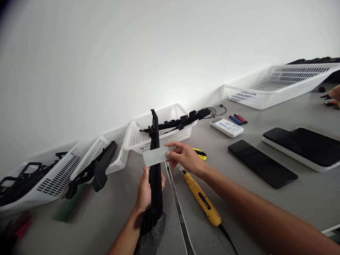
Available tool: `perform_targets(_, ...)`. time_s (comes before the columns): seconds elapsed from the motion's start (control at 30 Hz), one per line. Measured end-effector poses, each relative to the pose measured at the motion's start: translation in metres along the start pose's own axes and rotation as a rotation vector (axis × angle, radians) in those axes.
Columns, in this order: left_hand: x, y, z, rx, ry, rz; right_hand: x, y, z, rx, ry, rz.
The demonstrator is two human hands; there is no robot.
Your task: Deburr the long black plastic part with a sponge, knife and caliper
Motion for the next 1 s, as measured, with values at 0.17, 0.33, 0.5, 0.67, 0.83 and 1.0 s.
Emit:
perform_targets(0.17, -0.002, -0.001, -0.004, -0.01, 0.027, 0.011, 0.002, -0.001, 0.016, -0.155, 0.053, 0.048)
perform_targets(0.33, -0.002, -0.004, 0.002, -0.05, 0.085, 0.073, 0.0, 0.004, -0.011, 0.171, 0.13, 0.033)
perform_targets(0.5, -0.001, -0.005, 0.008, -0.099, 0.11, 0.079, 0.005, 0.004, -0.001, 0.106, 0.221, 0.069)
perform_targets(0.67, 0.003, -0.006, 0.017, -0.18, 0.204, 0.048, 0.008, 0.006, 0.002, 0.266, 0.253, 0.1)
perform_targets(0.83, 0.01, -0.005, 0.022, -0.215, 0.253, 0.083, 0.014, 0.007, 0.006, 0.36, 0.274, 0.155)
perform_targets(1.0, 0.01, -0.004, 0.019, -0.191, 0.27, 0.062, 0.019, 0.01, 0.001, 0.447, 0.214, 0.188)
Point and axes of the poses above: each hand's wrist, its own y-axis away from the middle knuckle, its own z-axis out of the back of the hand, x = y × z, the point moved 6 cm from there along -y, towards the middle knuckle, and after that the axes turned 13 degrees about y, right-handed, at the moved point
